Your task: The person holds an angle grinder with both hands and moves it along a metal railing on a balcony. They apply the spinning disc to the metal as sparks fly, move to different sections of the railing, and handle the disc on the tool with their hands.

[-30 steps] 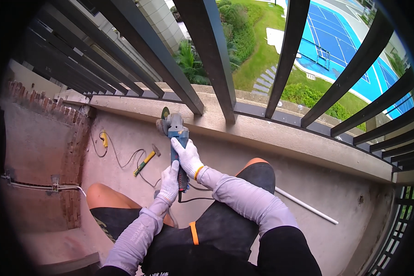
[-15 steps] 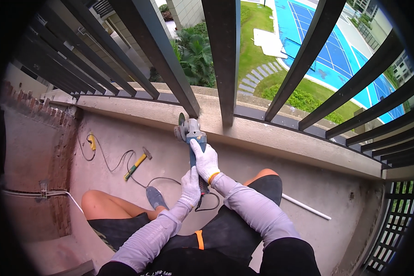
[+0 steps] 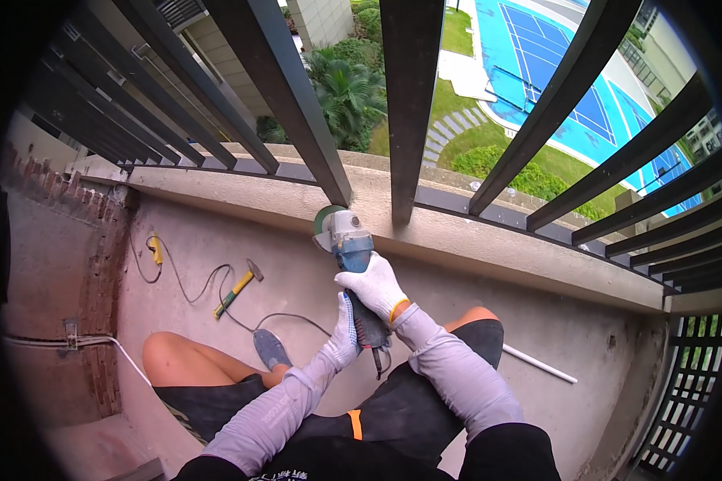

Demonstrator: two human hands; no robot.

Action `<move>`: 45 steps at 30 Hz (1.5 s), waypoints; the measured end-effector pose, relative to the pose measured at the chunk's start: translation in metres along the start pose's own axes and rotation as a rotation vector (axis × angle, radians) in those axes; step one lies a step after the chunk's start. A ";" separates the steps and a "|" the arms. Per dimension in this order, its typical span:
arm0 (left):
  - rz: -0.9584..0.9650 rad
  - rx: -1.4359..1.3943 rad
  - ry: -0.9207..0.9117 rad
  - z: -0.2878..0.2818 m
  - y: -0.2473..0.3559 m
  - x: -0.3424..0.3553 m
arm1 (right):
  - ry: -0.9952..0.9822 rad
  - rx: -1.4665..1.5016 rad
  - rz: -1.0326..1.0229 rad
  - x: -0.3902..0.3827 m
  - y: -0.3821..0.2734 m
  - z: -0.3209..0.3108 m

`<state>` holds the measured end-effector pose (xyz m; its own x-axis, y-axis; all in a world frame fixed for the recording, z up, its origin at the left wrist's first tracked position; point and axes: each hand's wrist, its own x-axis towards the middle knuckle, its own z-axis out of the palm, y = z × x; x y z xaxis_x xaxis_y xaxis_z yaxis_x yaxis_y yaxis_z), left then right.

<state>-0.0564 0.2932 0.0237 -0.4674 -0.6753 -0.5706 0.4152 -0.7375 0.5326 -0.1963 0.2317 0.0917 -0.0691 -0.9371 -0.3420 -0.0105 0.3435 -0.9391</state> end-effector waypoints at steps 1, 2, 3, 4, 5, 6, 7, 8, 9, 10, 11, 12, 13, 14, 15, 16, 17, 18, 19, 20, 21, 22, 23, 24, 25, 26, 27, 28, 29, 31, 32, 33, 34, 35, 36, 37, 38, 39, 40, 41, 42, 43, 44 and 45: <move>-0.055 -0.077 0.012 0.011 0.006 0.005 | 0.076 -0.195 -0.036 0.003 0.000 -0.006; -0.111 -0.154 0.024 0.022 0.013 0.011 | 0.081 -0.200 -0.037 0.004 0.001 -0.013; -0.072 -0.110 -0.035 0.016 0.022 0.018 | 0.114 -0.339 -0.028 0.004 -0.003 -0.017; -0.067 -0.108 -0.038 0.011 0.032 0.025 | 0.151 -0.478 -0.020 0.004 -0.008 -0.018; -0.050 -0.016 -0.052 0.007 0.040 0.032 | 0.142 -0.501 0.001 0.005 -0.012 -0.018; -0.040 0.073 -0.066 0.009 0.046 0.038 | 0.144 -0.505 0.002 0.005 -0.009 -0.018; -0.043 -0.021 -0.087 0.013 0.050 0.045 | 0.182 -0.535 0.037 0.007 -0.007 -0.016; -0.043 -0.024 -0.089 0.017 0.054 0.052 | 0.219 -0.565 0.072 0.008 -0.004 -0.014; -0.044 0.014 -0.080 0.020 0.056 0.059 | 0.233 -0.564 0.041 0.007 -0.005 -0.014; -0.043 0.052 -0.071 0.022 0.058 0.064 | 0.232 -0.569 0.041 0.010 -0.001 -0.014; 0.014 0.124 -0.060 0.024 0.059 0.067 | 0.241 -0.595 0.040 0.013 0.005 -0.015; 0.016 0.119 -0.061 0.023 0.060 0.070 | 0.250 -0.621 0.039 0.016 0.006 -0.016; 0.005 0.167 -0.043 0.023 0.062 0.074 | 0.248 -0.625 0.037 0.018 0.006 -0.016; -0.005 0.215 -0.026 0.022 0.064 0.076 | 0.241 -0.634 0.029 0.020 0.007 -0.016; -0.002 0.212 -0.027 0.022 0.065 0.078 | 0.234 -0.642 0.020 0.022 0.005 -0.017; -0.012 0.222 -0.007 0.022 0.067 0.079 | 0.233 -0.644 0.017 0.023 0.003 -0.017; -0.021 0.232 0.012 0.022 0.068 0.080 | 0.217 -0.658 0.029 0.024 0.001 -0.017; -0.017 0.230 0.014 0.021 0.070 0.081 | 0.198 -0.669 0.040 0.025 -0.002 -0.016; -0.023 0.243 0.020 0.020 0.071 0.082 | 0.195 -0.671 0.037 0.026 -0.005 -0.015; -0.029 0.256 0.027 0.019 0.073 0.083 | 0.187 -0.677 0.038 0.027 -0.008 -0.014; -0.025 0.250 0.028 0.018 0.074 0.084 | 0.179 -0.685 0.040 0.027 -0.010 -0.014; -0.023 0.245 0.021 0.018 0.075 0.085 | 0.175 -0.691 0.037 0.029 -0.010 -0.014; -0.020 0.240 0.014 0.017 0.075 0.086 | 0.180 -0.697 0.036 0.031 -0.008 -0.013; -0.014 0.233 0.014 0.019 0.076 0.086 | 0.187 -0.704 0.032 0.034 -0.008 -0.013; -0.019 0.235 0.028 0.020 0.076 0.086 | 0.184 -0.711 0.027 0.035 -0.007 -0.014; -0.025 0.237 0.041 0.022 0.077 0.086 | 0.179 -0.720 0.025 0.035 -0.007 -0.015; -0.011 0.240 0.023 0.021 0.077 0.086 | 0.172 -0.728 0.025 0.035 -0.007 -0.015; -0.006 0.232 0.025 0.020 0.077 0.086 | 0.166 -0.735 0.022 0.034 -0.008 -0.014; -0.018 0.245 0.024 0.020 0.078 0.087 | 0.173 -0.731 0.021 0.034 -0.008 -0.013; -0.023 0.247 0.024 0.019 0.077 0.088 | 0.175 -0.735 0.030 0.033 -0.012 -0.012; -0.020 0.239 0.023 0.019 0.076 0.089 | 0.173 -0.743 0.028 0.034 -0.014 -0.011; -0.016 0.224 0.026 0.019 0.076 0.089 | 0.176 -0.746 0.026 0.035 -0.015 -0.010; -0.012 0.210 0.030 0.019 0.076 0.090 | 0.180 -0.748 0.024 0.036 -0.017 -0.009; -0.009 0.203 0.030 0.019 0.077 0.091 | 0.176 -0.754 0.022 0.037 -0.018 -0.009; 0.002 0.218 0.031 0.020 0.077 0.091 | 0.173 -0.753 0.012 0.037 -0.018 -0.010; 0.013 0.233 0.032 0.022 0.077 0.090 | 0.169 -0.751 0.002 0.036 -0.019 -0.011; 0.013 0.226 0.031 0.023 0.078 0.090 | 0.167 -0.758 0.003 0.037 -0.018 -0.012; 0.016 0.245 0.028 0.023 0.079 0.091 | 0.164 -0.751 -0.014 0.038 -0.017 -0.012; 0.019 0.265 0.026 0.023 0.080 0.091 | 0.162 -0.743 -0.030 0.039 -0.016 -0.012; 0.021 0.260 0.026 0.023 0.079 0.092 | 0.159 -0.748 -0.031 0.039 -0.015 -0.012; 0.025 0.268 0.030 0.023 0.079 0.092 | 0.165 -0.752 -0.034 0.038 -0.017 -0.012; 0.028 0.275 0.034 0.024 0.079 0.092 | 0.171 -0.756 -0.037 0.038 -0.018 -0.011; 0.029 0.271 0.035 0.024 0.079 0.093 | 0.168 -0.759 -0.037 0.038 -0.018 -0.012; 0.023 0.292 0.032 0.024 0.079 0.094 | 0.163 -0.762 -0.033 0.038 -0.018 -0.013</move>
<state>-0.0866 0.1717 0.0271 -0.4338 -0.6949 -0.5735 0.1812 -0.6908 0.6999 -0.2117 0.1906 0.0962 -0.2021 -0.9470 -0.2496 -0.6934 0.3184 -0.6463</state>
